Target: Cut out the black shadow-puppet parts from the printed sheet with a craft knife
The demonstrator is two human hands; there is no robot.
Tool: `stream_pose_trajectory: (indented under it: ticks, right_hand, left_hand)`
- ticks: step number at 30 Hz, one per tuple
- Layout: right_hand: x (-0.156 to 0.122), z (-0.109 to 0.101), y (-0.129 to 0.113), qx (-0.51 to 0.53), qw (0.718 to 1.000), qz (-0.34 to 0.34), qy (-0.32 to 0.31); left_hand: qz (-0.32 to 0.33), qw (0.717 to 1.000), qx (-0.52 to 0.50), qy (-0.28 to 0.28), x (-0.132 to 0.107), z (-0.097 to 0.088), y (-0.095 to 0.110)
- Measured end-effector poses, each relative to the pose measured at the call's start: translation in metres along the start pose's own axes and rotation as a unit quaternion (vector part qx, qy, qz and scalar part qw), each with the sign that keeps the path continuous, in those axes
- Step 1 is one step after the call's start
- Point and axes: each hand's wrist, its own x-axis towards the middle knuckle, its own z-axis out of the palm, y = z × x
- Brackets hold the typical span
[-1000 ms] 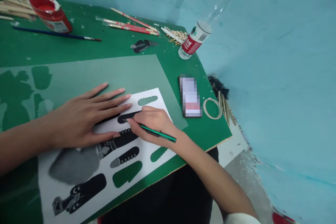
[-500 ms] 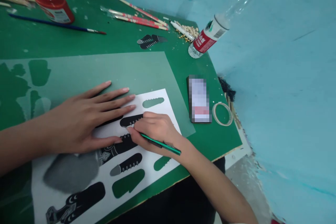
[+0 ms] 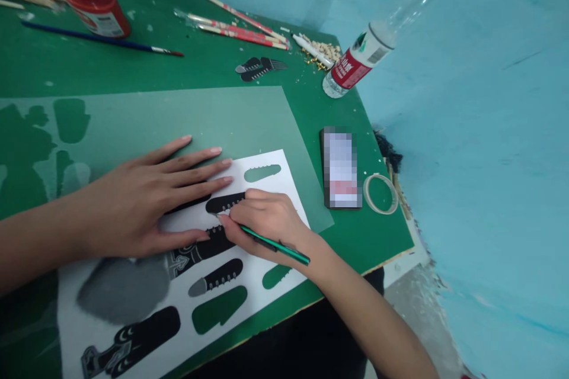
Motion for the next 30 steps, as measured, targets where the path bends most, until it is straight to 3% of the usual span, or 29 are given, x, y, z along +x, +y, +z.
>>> stream_pose_trajectory:
  ticks: [9,22,26,30]
  right_hand:
    - [-0.002,0.0,0.002,0.007,1.0,-0.008,0.002]
    - [-0.003,0.001,0.002,-0.01,1.0,-0.016,0.011]
    - [-0.008,0.011,-0.013,-0.011,0.998,0.023,0.049]
    - [-0.012,0.021,-0.033,-0.036,0.993,0.082,0.076]
  left_hand:
    - [-0.009,1.0,-0.006,-0.016,0.002,-0.002,0.0]
    - [0.004,1.0,0.006,0.006,0.001,0.0,-0.001]
    - [-0.012,1.0,0.017,-0.011,0.005,-0.007,0.012]
    - [-0.027,0.999,0.037,-0.005,0.005,-0.001,0.022]
